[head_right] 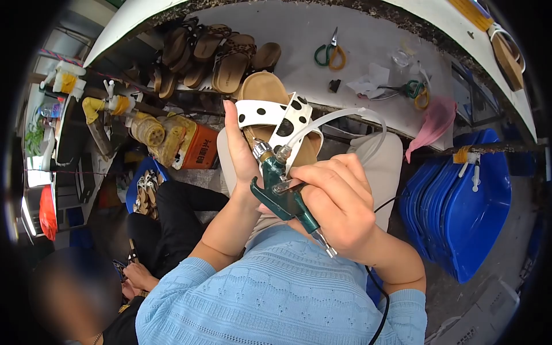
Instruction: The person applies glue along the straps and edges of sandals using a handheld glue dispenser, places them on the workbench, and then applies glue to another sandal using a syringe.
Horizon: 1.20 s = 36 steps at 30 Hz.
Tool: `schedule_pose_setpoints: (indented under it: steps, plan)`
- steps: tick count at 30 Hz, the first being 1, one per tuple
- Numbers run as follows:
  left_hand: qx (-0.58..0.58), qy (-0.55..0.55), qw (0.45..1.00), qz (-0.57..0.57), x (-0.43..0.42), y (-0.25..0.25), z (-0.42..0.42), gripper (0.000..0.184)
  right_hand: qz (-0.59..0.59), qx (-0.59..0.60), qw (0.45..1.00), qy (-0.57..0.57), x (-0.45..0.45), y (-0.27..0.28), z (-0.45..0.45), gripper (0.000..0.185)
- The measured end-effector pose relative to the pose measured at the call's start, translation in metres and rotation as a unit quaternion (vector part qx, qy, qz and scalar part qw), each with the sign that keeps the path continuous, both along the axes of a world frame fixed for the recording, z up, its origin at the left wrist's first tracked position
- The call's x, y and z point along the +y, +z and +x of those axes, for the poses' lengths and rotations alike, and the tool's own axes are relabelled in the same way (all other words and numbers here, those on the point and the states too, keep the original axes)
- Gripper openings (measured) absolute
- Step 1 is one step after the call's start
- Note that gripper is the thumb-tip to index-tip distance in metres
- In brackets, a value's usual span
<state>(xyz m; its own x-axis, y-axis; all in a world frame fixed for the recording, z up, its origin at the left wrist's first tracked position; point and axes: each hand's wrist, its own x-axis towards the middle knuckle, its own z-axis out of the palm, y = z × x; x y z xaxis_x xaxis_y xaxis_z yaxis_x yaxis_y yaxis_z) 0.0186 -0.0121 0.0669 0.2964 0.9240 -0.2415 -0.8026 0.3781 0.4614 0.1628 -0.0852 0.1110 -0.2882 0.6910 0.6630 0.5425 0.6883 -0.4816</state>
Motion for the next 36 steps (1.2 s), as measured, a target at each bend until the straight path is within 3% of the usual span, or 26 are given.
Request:
schedule_pose_setpoints:
  steps: [6, 10, 12, 20, 24, 27, 29, 32, 36]
  plan:
    - [-0.036, -0.005, 0.999, -0.003, -0.005, -0.006, 0.001, 0.078, 0.054, 0.009, 0.998, -0.008, 0.009, -0.009, -0.009, 0.04]
    - [-0.004, 0.002, 1.0, 0.016, -0.005, -0.01, -0.002, 0.077, 0.003, 0.051, 0.999, 0.002, 0.01, -0.011, -0.01, 0.04]
    - [-0.065, -0.016, 0.998, 0.017, -0.004, -0.012, -0.004, 0.078, -0.01, 0.065, 0.998, 0.008, 0.008, -0.013, -0.009, 0.039]
    - [-0.062, -0.019, 0.998, 0.021, -0.001, -0.012, -0.005, 0.08, 0.015, 0.033, 0.999, 0.02, 0.006, -0.01, -0.009, 0.04]
    - [0.007, -0.007, 1.0, 0.024, -0.003, -0.015, -0.004, 0.08, 0.056, -0.002, 0.998, 0.012, 0.006, -0.019, -0.009, 0.038]
    - [-0.009, -0.004, 0.999, 0.038, -0.001, -0.018, -0.006, 0.073, 0.074, -0.041, 0.996, 0.034, 0.006, -0.024, -0.006, 0.037]
    - [-0.015, 0.013, 0.999, 0.027, 0.0, -0.014, -0.005, 0.067, 0.046, -0.011, 0.998, 0.039, 0.006, -0.019, -0.006, 0.039]
    - [0.102, 0.091, 0.991, -0.007, 0.014, -0.016, -0.013, 0.068, 0.006, 0.045, 0.998, 0.037, 0.001, -0.011, -0.003, 0.039]
    - [-0.112, 0.077, 0.99, -0.022, 0.038, -0.037, -0.047, 0.077, -0.018, 0.107, 0.994, -0.004, -0.017, -0.011, 0.025, 0.039]
